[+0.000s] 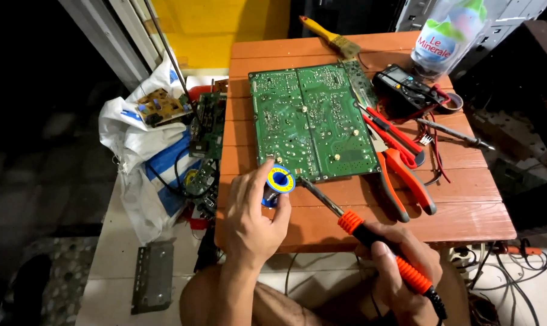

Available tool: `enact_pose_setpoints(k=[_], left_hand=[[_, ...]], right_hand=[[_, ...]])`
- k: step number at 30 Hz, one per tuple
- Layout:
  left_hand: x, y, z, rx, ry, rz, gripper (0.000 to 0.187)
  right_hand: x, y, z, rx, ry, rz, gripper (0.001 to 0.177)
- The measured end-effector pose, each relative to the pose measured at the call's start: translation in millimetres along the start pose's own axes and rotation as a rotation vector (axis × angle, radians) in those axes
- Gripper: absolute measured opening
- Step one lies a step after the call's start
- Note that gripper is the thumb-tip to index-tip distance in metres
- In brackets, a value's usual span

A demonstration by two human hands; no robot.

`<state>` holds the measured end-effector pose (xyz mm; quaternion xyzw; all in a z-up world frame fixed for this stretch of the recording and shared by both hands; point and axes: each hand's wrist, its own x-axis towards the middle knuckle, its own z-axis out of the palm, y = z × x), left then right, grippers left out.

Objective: Soldering electronic components onto a circuit board using a soldering iron and solder wire.

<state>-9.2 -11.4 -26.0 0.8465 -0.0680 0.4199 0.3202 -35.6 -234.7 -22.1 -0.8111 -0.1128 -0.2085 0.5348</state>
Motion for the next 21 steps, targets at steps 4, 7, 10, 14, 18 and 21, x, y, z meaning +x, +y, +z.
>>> enact_pose_setpoints(k=[4,7,10,14,18,21], left_hand=[[-0.1,-1.4,3.0,0.029,-0.011,0.019,0.049],[-1.7,-1.6,4.8,0.058,-0.012,0.046,0.047],[-3.4,-2.6,8.7,0.114,-0.013,0.085,0.047],[-1.1,-0.2,8.2,0.120,-0.003,0.124,0.047],[-2.8,-0.4,8.3,0.128,0.024,0.154,0.051],[-5.9,-0.9,7.2,0.140,0.014,0.182,0.053]], right_hand=[[2.7,-2.3,-1.4,0.018,-0.006,-0.007,0.025],[0.8,-4.1,-2.8,-0.002,-0.015,0.103,0.026],[1.2,4.7,-4.6,-0.032,-0.012,0.150,0.026],[3.2,-3.6,-3.4,0.003,0.011,0.226,0.025],[7.2,-2.6,-6.4,-0.074,-0.038,0.133,0.026],[2.5,1.9,-3.7,-0.031,-0.002,0.139,0.025]])
